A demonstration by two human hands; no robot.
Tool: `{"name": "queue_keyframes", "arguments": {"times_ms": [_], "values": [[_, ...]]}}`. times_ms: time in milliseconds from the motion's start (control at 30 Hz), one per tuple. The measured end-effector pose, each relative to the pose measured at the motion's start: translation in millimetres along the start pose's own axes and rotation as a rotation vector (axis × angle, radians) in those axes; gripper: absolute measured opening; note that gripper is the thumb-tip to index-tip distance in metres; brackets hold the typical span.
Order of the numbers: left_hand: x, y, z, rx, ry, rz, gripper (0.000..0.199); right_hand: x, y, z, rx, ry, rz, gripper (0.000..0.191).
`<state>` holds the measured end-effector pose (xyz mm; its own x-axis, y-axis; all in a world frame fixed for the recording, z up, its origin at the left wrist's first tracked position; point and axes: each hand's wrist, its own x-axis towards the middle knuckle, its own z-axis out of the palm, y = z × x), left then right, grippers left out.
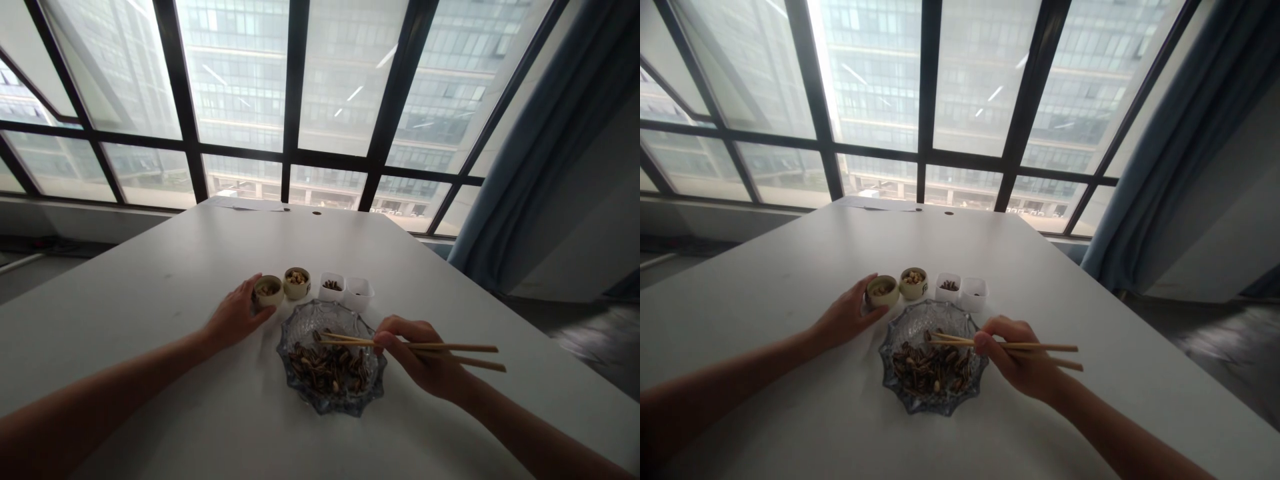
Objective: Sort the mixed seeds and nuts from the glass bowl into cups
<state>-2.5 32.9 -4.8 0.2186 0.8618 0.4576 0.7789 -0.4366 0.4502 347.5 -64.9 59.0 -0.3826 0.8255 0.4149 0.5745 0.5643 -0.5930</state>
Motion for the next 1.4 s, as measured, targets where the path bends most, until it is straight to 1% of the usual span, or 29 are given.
{"name": "queue_keyframes", "arguments": {"times_ms": [100, 367, 433, 500, 667, 733, 767, 800, 867, 933, 1033, 1100, 1167, 1233, 1267, 1333, 1400], "values": [[-0.1, -0.1, 0.2, -0.004, -0.001, -0.005, 0.073, 1.6, -1.9, 3.0, 0.009, 0.023, 0.037, 0.044], [0.1, -0.5, 1.1, 0.000, 0.015, -0.001, 0.072, -1.3, 3.6, 7.0, 0.054, 0.049, -0.003, 0.045], [0.0, 0.2, 0.8, 0.001, 0.011, -0.001, 0.073, -1.1, 5.7, 6.1, 0.090, 0.080, 0.008, 0.045], [0.0, 0.8, 0.3, -0.001, 0.011, 0.002, 0.073, 1.1, 6.7, 3.7, 0.126, 0.169, 0.043, 0.044], [-0.3, 2.0, -0.4, -0.002, 0.005, 0.004, 0.072, 12.4, 10.9, -3.4, 0.127, 0.552, 0.103, 0.046], [-0.5, 2.3, -0.5, 0.001, -0.004, 0.003, 0.073, 16.3, 18.7, -2.7, 0.103, 0.643, 0.103, 0.047], [-0.6, 2.3, -0.5, 0.002, -0.005, 0.003, 0.073, 17.9, 24.2, -1.5, 0.094, 0.656, 0.100, 0.047], [-0.7, 2.3, -0.4, 0.004, -0.005, 0.002, 0.073, 19.4, 30.0, -0.1, 0.091, 0.649, 0.097, 0.047], [-1.0, 2.0, -0.2, 0.008, 0.006, 0.003, 0.072, 22.2, 40.2, 1.8, 0.105, 0.575, 0.100, 0.048], [-1.2, 1.5, 0.1, 0.007, 0.019, 0.008, 0.072, 24.5, 44.4, 0.4, 0.129, 0.539, 0.110, 0.050], [-1.3, 1.0, 0.2, 0.000, 0.030, 0.016, 0.071, 26.0, 35.6, -9.0, 0.164, 0.578, 0.101, 0.052], [-1.3, 1.0, 0.0, 0.002, 0.024, 0.018, 0.072, 25.1, 22.8, -16.6, 0.159, 0.548, 0.083, 0.054], [-1.4, 1.5, -0.5, 0.011, 0.013, 0.017, 0.072, 23.2, 9.2, -21.3, 0.136, 0.398, 0.076, 0.055], [-1.6, 2.2, -1.2, 0.017, 0.008, 0.015, 0.072, 21.2, -2.1, -21.9, 0.084, 0.218, 0.071, 0.055], [-1.7, 2.7, -1.6, 0.018, 0.005, 0.015, 0.072, 20.4, -6.4, -20.8, 0.052, 0.149, 0.065, 0.055], [-1.9, 3.5, -2.3, 0.016, 0.001, 0.015, 0.073, 18.9, -12.4, -17.0, -0.001, 0.069, 0.048, 0.054], [-1.9, 3.9, -2.6, 0.018, -0.005, 0.013, 0.073, 17.6, -15.1, -12.9, -0.020, 0.035, 0.031, 0.052]]}}
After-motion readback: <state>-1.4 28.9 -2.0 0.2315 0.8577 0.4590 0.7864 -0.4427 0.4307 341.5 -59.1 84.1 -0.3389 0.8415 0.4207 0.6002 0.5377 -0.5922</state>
